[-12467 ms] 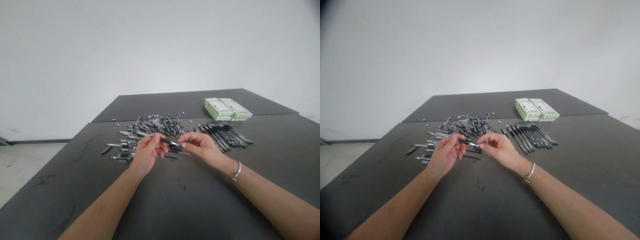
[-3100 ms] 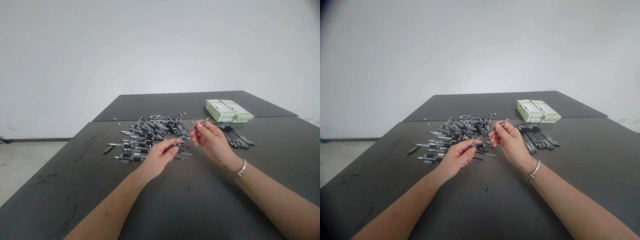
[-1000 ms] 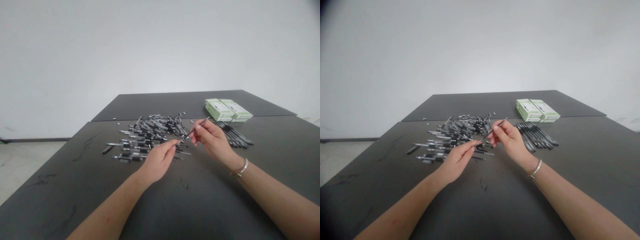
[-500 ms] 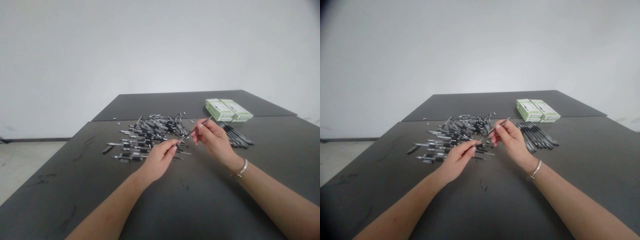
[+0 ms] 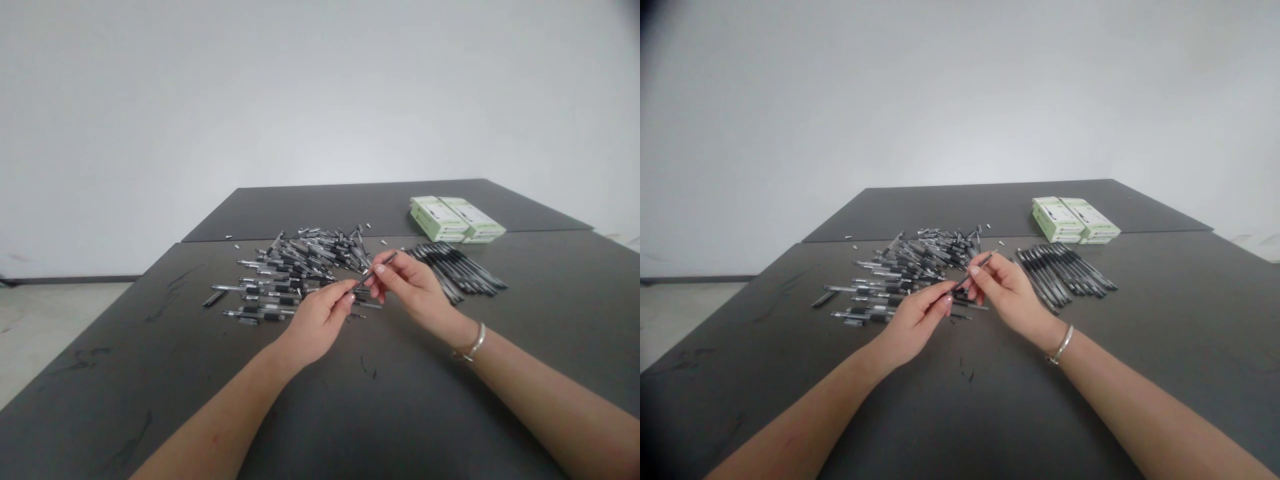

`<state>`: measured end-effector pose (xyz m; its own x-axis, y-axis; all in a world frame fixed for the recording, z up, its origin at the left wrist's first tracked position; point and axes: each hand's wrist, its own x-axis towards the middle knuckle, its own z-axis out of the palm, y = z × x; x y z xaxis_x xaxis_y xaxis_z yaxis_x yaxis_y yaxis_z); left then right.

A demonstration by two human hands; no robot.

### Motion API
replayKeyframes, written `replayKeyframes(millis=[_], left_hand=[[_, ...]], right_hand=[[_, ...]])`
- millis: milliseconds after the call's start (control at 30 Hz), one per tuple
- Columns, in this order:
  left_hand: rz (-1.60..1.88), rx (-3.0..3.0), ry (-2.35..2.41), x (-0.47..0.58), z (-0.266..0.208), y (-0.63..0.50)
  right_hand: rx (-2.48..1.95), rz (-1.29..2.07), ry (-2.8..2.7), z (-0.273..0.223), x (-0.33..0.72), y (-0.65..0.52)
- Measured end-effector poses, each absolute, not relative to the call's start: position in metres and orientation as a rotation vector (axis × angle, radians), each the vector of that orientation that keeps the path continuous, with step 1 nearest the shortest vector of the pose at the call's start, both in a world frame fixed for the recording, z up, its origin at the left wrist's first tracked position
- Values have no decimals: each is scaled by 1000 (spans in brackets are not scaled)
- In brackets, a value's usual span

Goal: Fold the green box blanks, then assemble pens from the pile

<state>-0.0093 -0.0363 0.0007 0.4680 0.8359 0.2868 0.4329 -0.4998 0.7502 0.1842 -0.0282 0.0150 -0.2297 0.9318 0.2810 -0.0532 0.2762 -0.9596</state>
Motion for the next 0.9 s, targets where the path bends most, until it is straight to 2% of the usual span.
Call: replayKeyframes(millis=[267, 500, 633, 800, 900], left_hand=[[846, 2113, 1096, -9, -1, -33], [852, 2073, 1179, -11, -2, -31], [878, 2050, 1235, -12, -4, -29], [955, 2008, 1363, -14, -9, -25], [980, 1998, 1398, -15, -11, -23]], right_hand=[[-898, 1266, -1589, 0, 175, -25], [-888, 1341, -1381, 6, 186, -18], [-1066, 1098, -1367, 5, 199, -7], [-1442, 519, -1687, -8, 216, 7], [-1489, 361, -1874, -14, 219, 10]])
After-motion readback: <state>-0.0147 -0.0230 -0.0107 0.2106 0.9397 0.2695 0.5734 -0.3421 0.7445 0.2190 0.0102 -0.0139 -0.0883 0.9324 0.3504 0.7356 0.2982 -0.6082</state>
